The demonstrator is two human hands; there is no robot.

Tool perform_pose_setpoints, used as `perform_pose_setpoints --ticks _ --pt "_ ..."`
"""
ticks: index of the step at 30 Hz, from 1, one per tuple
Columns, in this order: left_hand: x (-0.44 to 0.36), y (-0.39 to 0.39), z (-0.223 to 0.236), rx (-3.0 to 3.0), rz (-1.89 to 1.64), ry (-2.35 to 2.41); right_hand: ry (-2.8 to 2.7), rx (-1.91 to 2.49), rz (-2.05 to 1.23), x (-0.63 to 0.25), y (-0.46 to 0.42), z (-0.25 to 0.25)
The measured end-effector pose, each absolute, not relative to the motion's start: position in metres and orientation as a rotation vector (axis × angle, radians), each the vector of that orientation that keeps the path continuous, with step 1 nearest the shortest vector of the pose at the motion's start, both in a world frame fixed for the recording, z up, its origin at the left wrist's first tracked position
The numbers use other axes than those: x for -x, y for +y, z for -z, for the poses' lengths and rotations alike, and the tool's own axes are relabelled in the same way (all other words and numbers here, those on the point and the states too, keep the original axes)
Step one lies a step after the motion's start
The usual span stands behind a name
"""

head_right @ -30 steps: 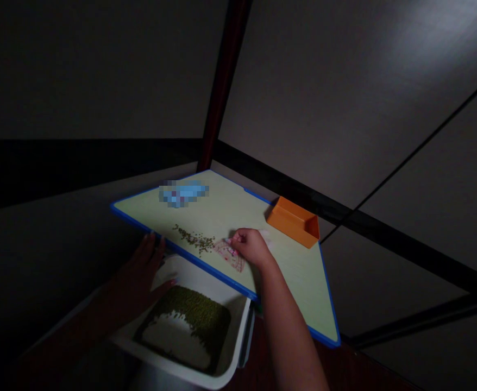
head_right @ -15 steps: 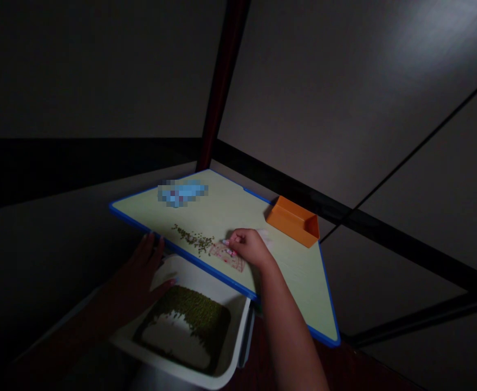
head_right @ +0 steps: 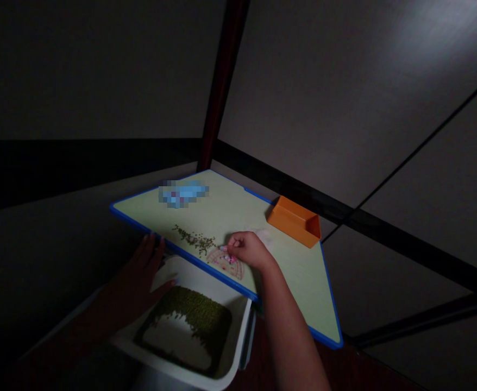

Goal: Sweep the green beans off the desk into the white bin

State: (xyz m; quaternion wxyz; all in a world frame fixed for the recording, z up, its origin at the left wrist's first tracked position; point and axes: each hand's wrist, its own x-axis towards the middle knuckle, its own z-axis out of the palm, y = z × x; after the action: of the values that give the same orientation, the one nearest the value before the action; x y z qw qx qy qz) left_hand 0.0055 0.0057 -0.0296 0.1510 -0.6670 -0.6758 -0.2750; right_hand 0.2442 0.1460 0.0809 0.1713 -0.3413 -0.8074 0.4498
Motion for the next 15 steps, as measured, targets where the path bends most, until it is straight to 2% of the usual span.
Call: perform_pose_setpoints --ticks 6,15 --pt "-0.006 0.006 0.03 1.902 0.756 -1.899 -2.249 0.925 -1.403 -0.244 0.144 -0.083" --pt "-0.005 0.007 0.031 1.908 0.786 -1.927 -2.199 1.011 -1.236 -0.241 0.139 -0.091"
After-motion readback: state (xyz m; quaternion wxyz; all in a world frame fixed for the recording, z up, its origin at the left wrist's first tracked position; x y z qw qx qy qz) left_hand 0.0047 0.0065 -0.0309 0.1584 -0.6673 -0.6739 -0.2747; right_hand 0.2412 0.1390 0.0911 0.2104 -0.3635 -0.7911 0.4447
